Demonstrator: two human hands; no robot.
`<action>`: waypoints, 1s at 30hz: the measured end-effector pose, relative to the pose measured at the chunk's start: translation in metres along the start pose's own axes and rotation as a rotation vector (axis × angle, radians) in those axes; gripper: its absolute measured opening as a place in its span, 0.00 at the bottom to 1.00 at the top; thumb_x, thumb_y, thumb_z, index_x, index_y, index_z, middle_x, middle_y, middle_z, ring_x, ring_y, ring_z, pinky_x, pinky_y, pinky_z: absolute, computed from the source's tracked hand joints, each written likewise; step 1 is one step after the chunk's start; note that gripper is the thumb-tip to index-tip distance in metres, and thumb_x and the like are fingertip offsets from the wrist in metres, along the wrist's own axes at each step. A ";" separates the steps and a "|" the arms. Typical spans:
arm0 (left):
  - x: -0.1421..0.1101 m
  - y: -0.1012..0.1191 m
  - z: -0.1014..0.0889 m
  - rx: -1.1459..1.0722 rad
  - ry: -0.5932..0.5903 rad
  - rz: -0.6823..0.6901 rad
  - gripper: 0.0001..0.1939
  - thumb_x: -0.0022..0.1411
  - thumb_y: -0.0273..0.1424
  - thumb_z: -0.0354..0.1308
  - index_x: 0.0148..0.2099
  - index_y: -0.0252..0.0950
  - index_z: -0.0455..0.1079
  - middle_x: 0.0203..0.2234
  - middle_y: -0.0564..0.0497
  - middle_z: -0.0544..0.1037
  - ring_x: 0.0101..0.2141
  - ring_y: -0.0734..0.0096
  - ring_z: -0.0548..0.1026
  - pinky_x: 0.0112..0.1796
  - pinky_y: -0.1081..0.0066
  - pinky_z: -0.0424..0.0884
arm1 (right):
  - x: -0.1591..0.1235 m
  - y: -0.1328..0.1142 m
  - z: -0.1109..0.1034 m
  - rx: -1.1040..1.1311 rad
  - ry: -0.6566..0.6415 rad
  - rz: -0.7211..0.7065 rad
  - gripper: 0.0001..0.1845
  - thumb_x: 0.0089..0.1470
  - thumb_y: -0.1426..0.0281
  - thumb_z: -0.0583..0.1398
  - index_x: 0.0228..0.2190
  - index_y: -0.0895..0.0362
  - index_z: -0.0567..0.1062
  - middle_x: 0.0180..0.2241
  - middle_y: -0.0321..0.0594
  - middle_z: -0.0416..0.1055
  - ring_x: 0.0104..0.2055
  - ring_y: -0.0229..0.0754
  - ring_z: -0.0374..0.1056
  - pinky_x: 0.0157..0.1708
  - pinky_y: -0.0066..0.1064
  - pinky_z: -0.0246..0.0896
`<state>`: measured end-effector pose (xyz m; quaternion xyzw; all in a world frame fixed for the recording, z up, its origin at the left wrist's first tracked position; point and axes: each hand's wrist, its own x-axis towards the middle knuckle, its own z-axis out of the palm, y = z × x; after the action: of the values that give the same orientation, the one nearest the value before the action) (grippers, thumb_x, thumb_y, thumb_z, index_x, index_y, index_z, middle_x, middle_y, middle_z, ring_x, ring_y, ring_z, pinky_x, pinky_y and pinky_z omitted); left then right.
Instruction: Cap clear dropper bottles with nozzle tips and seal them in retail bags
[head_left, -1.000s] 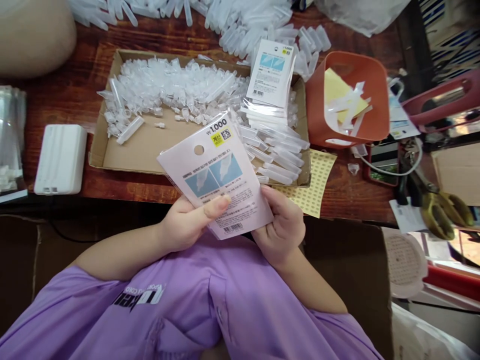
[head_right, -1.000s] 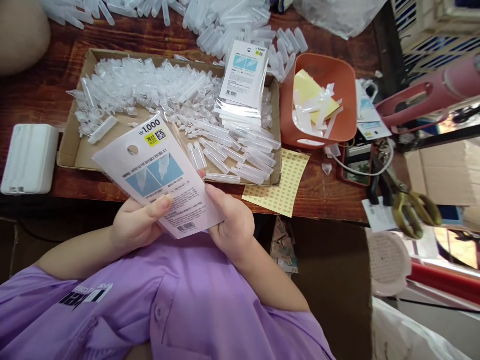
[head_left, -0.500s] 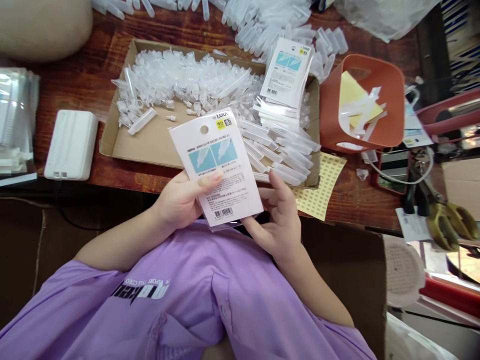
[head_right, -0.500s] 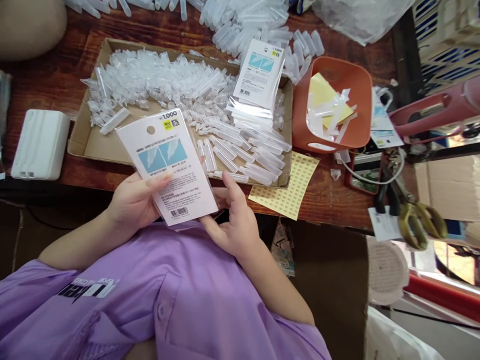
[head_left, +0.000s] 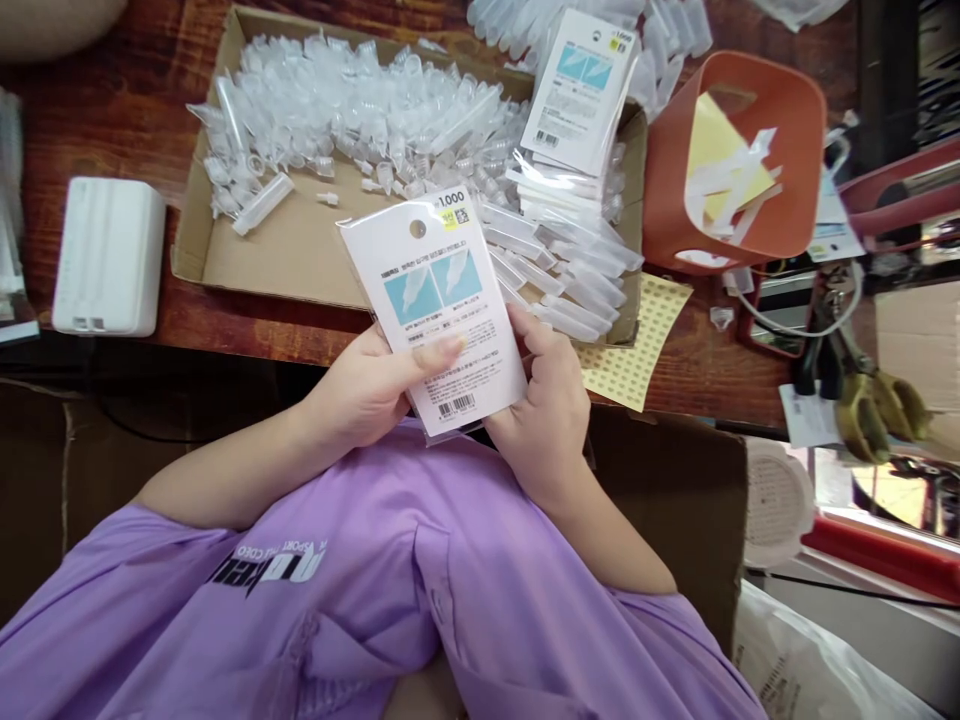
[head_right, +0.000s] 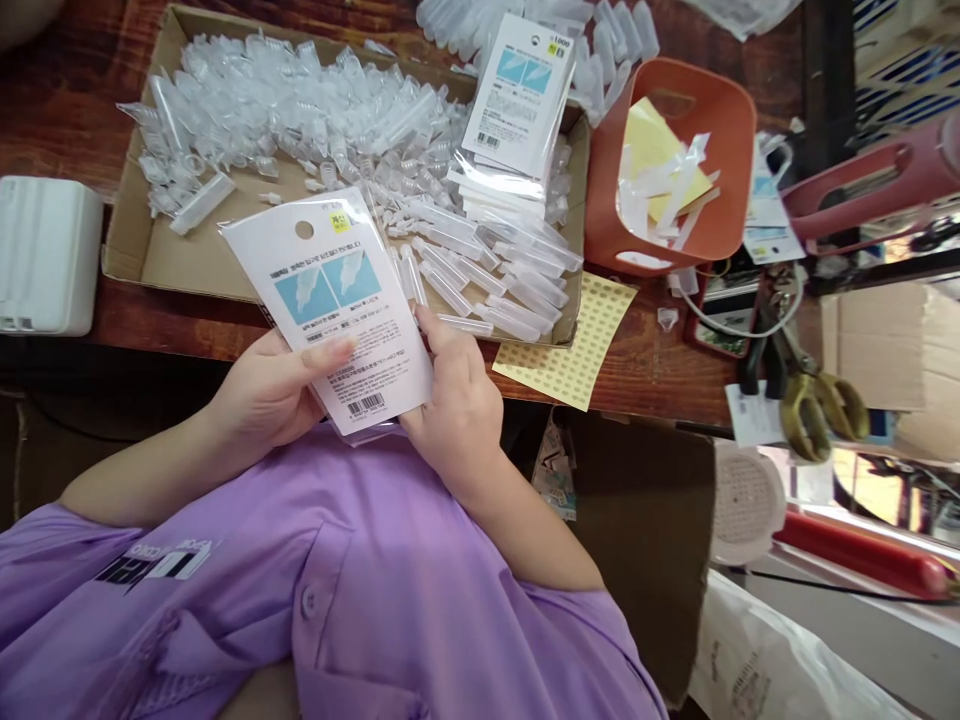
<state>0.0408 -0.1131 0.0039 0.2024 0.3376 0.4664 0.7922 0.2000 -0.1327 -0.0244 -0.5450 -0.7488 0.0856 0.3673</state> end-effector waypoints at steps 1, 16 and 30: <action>0.000 -0.001 0.000 0.029 -0.015 -0.004 0.10 0.55 0.26 0.69 0.41 0.37 0.80 0.43 0.49 0.83 0.50 0.53 0.78 0.55 0.54 0.73 | 0.000 0.000 0.001 -0.001 0.009 0.002 0.29 0.58 0.66 0.62 0.59 0.51 0.63 0.51 0.47 0.72 0.50 0.49 0.72 0.43 0.39 0.75; 0.003 -0.008 -0.006 0.057 0.006 -0.125 0.13 0.54 0.27 0.70 0.44 0.37 0.79 0.47 0.46 0.82 0.51 0.54 0.78 0.52 0.58 0.75 | -0.001 0.007 0.010 0.029 -0.046 0.074 0.31 0.61 0.62 0.57 0.62 0.49 0.56 0.57 0.48 0.67 0.53 0.53 0.71 0.40 0.41 0.75; 0.002 -0.005 -0.032 0.160 0.175 -0.243 0.22 0.51 0.25 0.71 0.49 0.37 0.74 0.48 0.44 0.81 0.39 0.63 0.82 0.33 0.72 0.79 | -0.009 0.030 0.006 0.681 -0.450 0.381 0.33 0.58 0.63 0.61 0.61 0.49 0.58 0.46 0.40 0.72 0.26 0.33 0.68 0.25 0.28 0.70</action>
<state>0.0216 -0.1132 -0.0222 0.1812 0.4635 0.3548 0.7915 0.2200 -0.1279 -0.0485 -0.4892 -0.6254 0.5095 0.3316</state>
